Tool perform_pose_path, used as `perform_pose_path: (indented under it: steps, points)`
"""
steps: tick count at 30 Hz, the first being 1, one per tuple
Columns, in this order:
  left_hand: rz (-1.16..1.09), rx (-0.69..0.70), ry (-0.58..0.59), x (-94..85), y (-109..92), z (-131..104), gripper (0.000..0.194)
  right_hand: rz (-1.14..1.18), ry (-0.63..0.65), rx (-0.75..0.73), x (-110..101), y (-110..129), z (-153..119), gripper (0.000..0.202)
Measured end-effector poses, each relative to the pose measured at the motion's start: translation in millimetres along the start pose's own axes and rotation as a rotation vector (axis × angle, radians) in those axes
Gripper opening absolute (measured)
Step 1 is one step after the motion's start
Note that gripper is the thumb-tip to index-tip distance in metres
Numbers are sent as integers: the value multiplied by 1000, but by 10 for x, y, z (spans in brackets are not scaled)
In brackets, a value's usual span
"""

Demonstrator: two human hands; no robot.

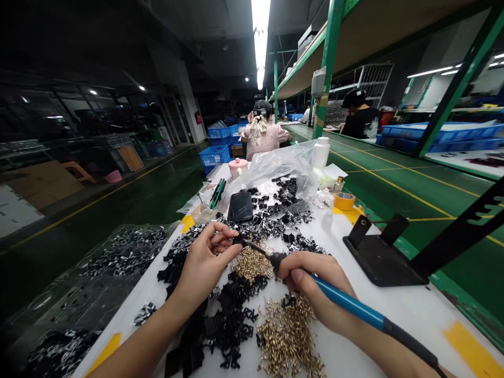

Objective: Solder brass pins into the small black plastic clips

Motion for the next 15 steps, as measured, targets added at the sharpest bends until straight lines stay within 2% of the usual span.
perform_pose_path:
  steps: [9,15]
  points:
    - [-114,-69,90,54,65,51,23,231,-44,85,-111,-209,10,21]
    - [-114,-61,137,93,70,46,24,312,-78,147,-128,-221,50,21]
Point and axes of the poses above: each hand's wrist, its own z-axis towards the middle knuckle, its own x-axis out of the palm, y = z × x, the point moved 9 cm from there along z, towards the middle knuckle, and after that the axes turned 9 degrees about -x, right-handed, at the moved point
